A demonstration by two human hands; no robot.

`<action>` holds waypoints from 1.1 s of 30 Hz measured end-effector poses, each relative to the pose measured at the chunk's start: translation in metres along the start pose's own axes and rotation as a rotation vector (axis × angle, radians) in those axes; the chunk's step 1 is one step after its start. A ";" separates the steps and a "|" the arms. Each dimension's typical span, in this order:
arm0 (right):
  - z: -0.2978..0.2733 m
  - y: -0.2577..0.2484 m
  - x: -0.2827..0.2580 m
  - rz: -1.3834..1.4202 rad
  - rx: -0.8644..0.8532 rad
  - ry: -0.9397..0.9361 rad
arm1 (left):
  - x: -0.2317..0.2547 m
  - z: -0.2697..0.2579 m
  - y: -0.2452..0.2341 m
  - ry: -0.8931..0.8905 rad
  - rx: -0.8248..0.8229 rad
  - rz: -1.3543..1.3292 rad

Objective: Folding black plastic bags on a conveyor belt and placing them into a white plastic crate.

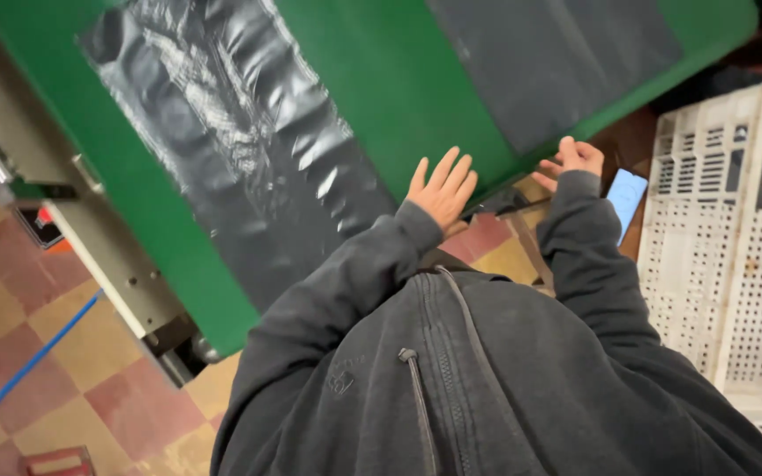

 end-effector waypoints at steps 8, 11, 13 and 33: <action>0.040 -0.019 0.033 0.254 -0.162 0.060 | -0.011 0.140 0.061 0.161 0.033 0.028; 0.024 -0.008 0.002 0.360 -0.297 -0.022 | -0.031 0.164 0.083 0.173 0.177 -0.001; 0.018 -0.004 -0.010 0.367 -0.363 0.040 | -0.046 0.168 0.106 0.204 0.154 -0.048; 0.170 0.211 -0.288 -0.551 -0.704 -0.767 | -0.361 0.124 0.014 -0.664 0.428 -0.580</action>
Point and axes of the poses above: each hand's wrist, its own z-axis towards the middle knuckle, its own y-axis out of the palm, x = y × z, the point moved 7 cm from there along z, towards the middle knuckle, and after that the axes turned 13 degrees about y, right-handed, at the moved point
